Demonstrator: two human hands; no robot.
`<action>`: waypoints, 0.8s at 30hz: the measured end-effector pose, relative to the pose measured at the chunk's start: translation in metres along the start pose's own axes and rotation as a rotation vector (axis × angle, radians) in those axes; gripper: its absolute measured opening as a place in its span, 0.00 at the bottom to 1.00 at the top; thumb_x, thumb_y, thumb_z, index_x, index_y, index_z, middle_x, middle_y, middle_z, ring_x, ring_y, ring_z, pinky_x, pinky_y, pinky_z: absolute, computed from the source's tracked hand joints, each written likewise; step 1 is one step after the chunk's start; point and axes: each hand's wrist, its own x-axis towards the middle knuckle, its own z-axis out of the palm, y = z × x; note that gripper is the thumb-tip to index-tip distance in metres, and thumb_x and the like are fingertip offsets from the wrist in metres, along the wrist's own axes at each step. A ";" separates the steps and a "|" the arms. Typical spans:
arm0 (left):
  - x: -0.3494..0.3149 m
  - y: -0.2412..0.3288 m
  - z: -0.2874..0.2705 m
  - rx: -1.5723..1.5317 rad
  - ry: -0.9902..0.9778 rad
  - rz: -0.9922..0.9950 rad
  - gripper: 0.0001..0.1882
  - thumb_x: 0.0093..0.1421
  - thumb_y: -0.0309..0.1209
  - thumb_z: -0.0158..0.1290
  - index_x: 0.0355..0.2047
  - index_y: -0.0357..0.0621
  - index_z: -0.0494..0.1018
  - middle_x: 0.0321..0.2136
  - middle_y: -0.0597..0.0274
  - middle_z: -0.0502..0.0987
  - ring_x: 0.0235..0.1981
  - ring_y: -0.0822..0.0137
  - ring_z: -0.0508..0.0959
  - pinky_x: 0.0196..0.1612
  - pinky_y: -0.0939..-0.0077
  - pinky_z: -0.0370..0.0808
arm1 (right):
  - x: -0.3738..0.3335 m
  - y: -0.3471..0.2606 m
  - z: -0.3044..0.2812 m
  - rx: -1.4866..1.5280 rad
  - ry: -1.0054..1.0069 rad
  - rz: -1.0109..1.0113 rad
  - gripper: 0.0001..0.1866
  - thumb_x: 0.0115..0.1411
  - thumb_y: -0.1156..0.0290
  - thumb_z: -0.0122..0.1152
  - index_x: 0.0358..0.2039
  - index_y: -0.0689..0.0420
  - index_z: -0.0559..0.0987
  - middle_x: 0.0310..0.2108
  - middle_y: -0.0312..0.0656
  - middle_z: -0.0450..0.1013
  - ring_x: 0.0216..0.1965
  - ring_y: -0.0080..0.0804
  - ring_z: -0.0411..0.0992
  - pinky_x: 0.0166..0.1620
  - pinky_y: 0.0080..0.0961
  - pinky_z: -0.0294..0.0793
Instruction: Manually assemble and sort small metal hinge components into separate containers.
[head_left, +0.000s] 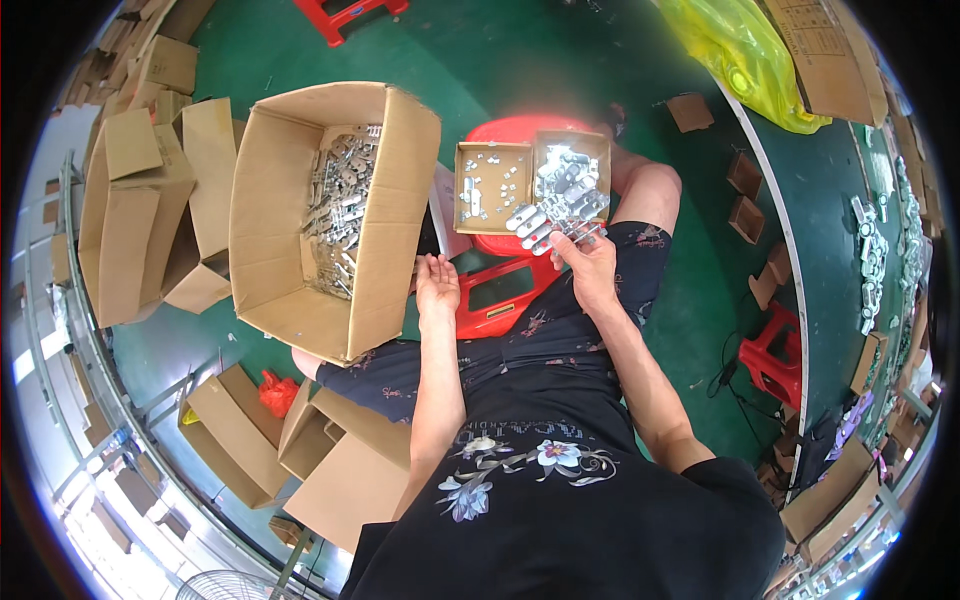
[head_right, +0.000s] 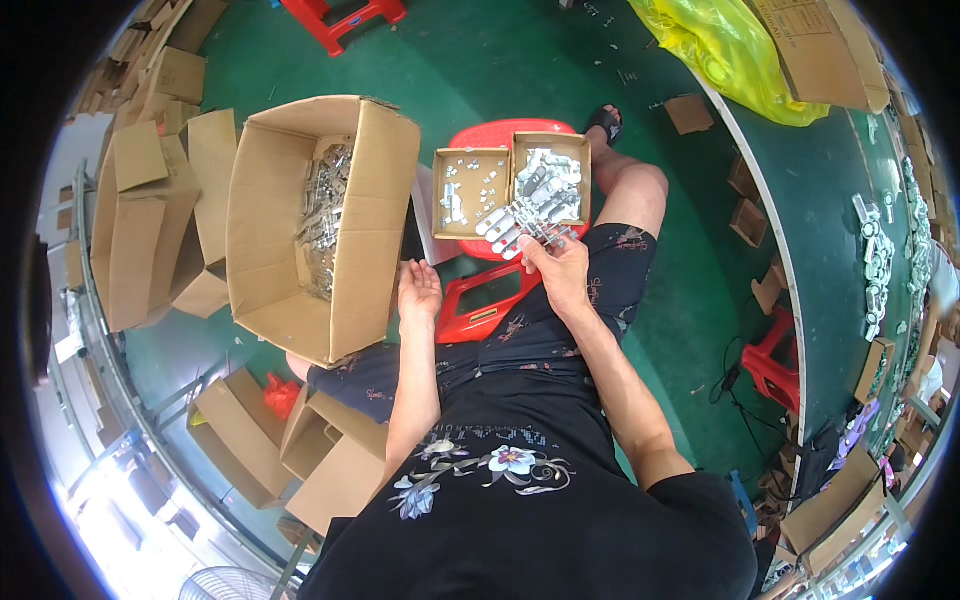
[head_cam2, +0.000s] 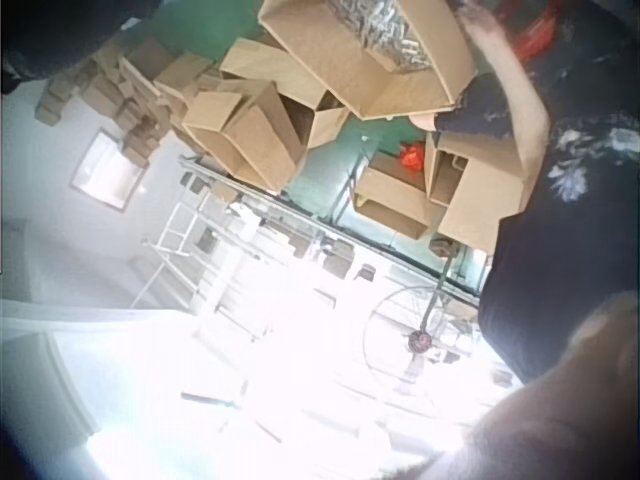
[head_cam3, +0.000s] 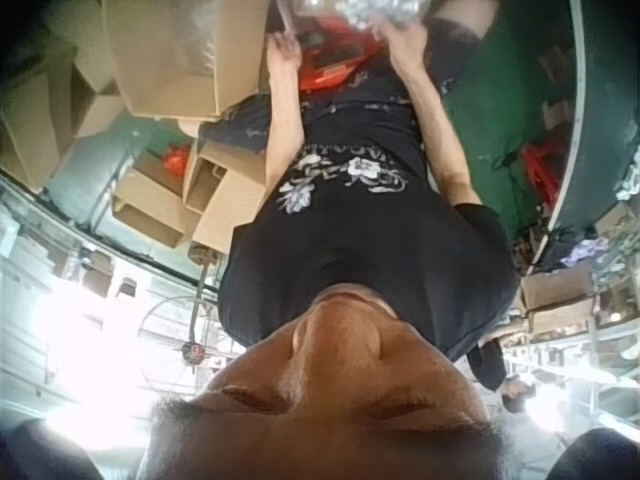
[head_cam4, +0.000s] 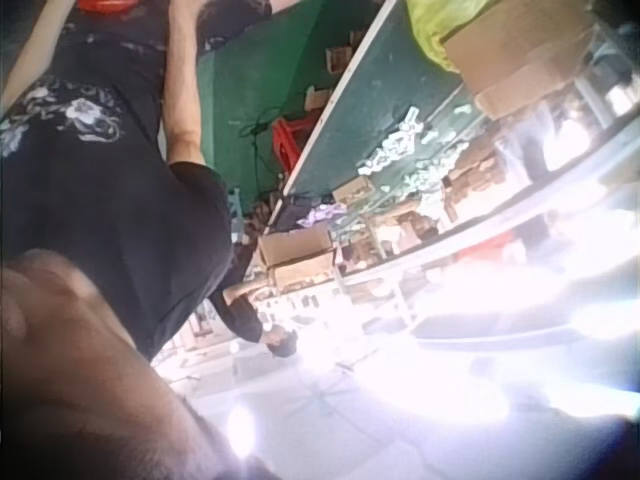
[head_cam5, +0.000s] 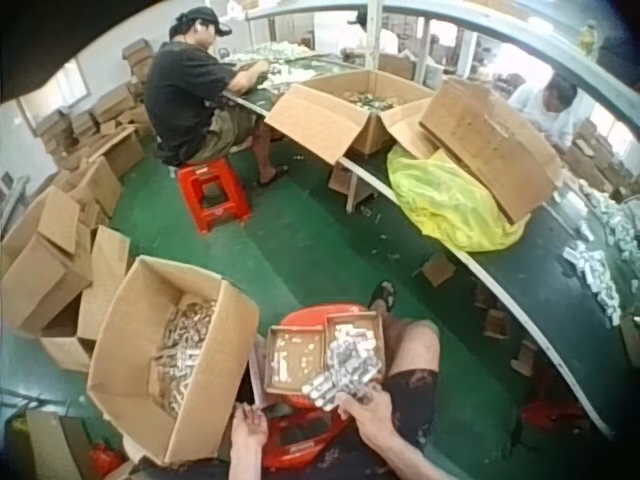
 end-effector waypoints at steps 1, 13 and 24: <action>-0.004 -0.005 0.004 0.015 0.002 0.016 0.12 0.73 0.40 0.60 0.45 0.45 0.79 0.34 0.69 0.81 0.42 0.65 0.84 0.46 0.68 0.84 | 0.000 -0.001 -0.003 -0.005 0.010 -0.002 0.07 0.67 0.74 0.73 0.42 0.63 0.85 0.30 0.34 0.80 0.27 0.19 0.75 0.30 0.19 0.74; -0.042 -0.015 0.022 0.344 -0.053 0.231 0.07 0.70 0.33 0.54 0.38 0.43 0.75 0.18 0.68 0.66 0.22 0.68 0.71 0.29 0.69 0.72 | 0.015 -0.003 -0.016 -0.117 -0.002 0.009 0.10 0.68 0.73 0.71 0.46 0.64 0.84 0.33 0.35 0.80 0.28 0.18 0.75 0.30 0.18 0.74; -0.151 -0.099 0.123 0.896 -0.716 0.326 0.25 0.73 0.31 0.59 0.66 0.34 0.68 0.43 0.54 0.83 0.36 0.68 0.84 0.34 0.76 0.84 | 0.030 -0.009 -0.027 -0.143 -0.020 0.013 0.13 0.67 0.68 0.73 0.47 0.62 0.84 0.31 0.33 0.80 0.27 0.17 0.73 0.30 0.17 0.72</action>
